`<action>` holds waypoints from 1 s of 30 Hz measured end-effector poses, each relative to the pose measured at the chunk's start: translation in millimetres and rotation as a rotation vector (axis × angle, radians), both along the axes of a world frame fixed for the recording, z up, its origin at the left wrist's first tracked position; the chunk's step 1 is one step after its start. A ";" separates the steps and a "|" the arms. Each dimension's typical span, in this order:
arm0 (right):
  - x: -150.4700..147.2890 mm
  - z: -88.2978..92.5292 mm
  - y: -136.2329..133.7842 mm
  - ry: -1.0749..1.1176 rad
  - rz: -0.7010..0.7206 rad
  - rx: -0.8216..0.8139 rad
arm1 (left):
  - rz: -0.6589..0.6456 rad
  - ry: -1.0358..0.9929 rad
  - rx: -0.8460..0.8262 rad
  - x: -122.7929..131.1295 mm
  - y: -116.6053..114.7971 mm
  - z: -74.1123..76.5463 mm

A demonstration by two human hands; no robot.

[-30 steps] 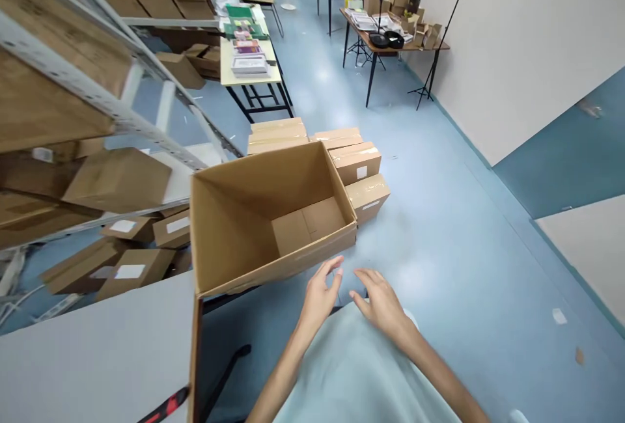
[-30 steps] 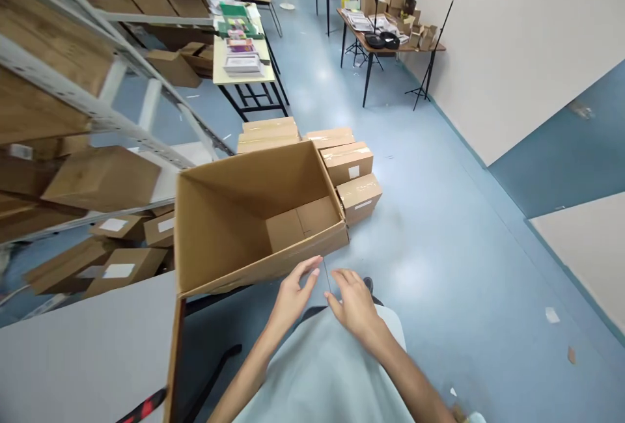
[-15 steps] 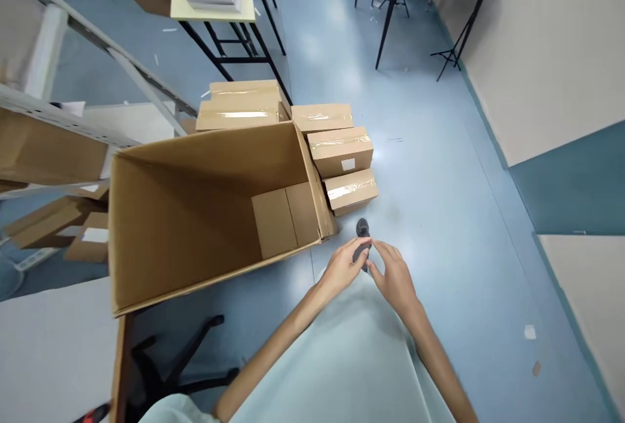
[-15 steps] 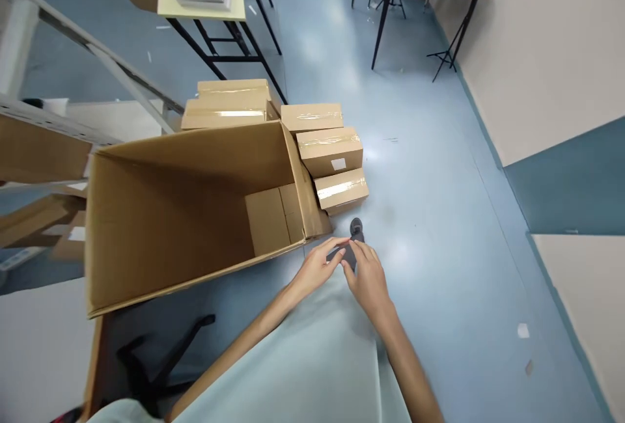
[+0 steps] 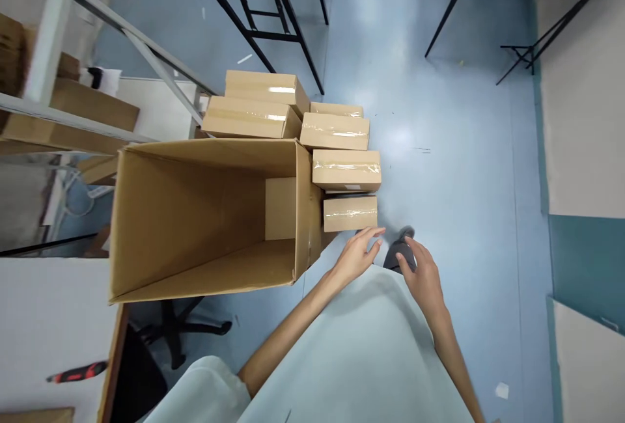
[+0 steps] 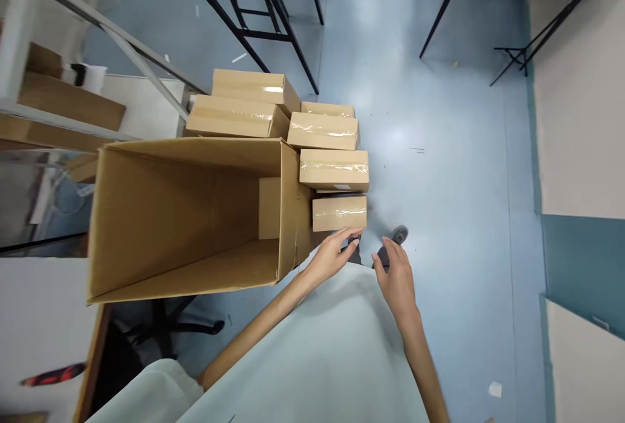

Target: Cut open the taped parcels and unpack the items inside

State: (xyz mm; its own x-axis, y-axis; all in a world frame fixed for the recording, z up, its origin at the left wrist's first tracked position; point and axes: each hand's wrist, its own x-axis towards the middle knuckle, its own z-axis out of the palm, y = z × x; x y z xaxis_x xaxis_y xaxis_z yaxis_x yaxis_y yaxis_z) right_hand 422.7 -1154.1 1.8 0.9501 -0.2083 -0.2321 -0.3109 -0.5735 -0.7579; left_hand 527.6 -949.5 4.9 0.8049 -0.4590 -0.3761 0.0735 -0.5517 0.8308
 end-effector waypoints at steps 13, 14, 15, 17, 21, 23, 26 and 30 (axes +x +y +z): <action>191.2 -59.9 -250.2 -0.005 0.335 0.084 | 0.300 -0.051 0.147 136.8 -220.4 -28.2; 208.9 -64.5 -265.3 -0.014 0.359 0.072 | 0.311 -0.056 0.154 139.9 -235.6 -24.1; 227.5 -69.0 -276.6 -0.024 0.392 0.063 | 0.325 -0.062 0.164 142.7 -248.0 -20.4; 266.8 -75.7 -287.3 -0.049 0.496 0.061 | 0.371 -0.072 0.183 148.8 -264.4 -15.5; 347.3 -68.8 -273.7 -0.110 0.769 0.111 | 0.533 -0.075 0.219 168.2 -271.8 -13.5; 384.5 -57.7 -260.3 -0.136 0.855 0.120 | 0.620 -0.072 0.211 184.3 -270.0 -14.4; 434.2 -42.4 -242.5 -0.160 0.913 0.115 | 0.726 -0.102 0.162 219.8 -264.6 -16.2; 489.5 -32.6 -226.5 -0.122 0.901 0.080 | 0.805 -0.154 0.101 285.3 -249.9 -16.6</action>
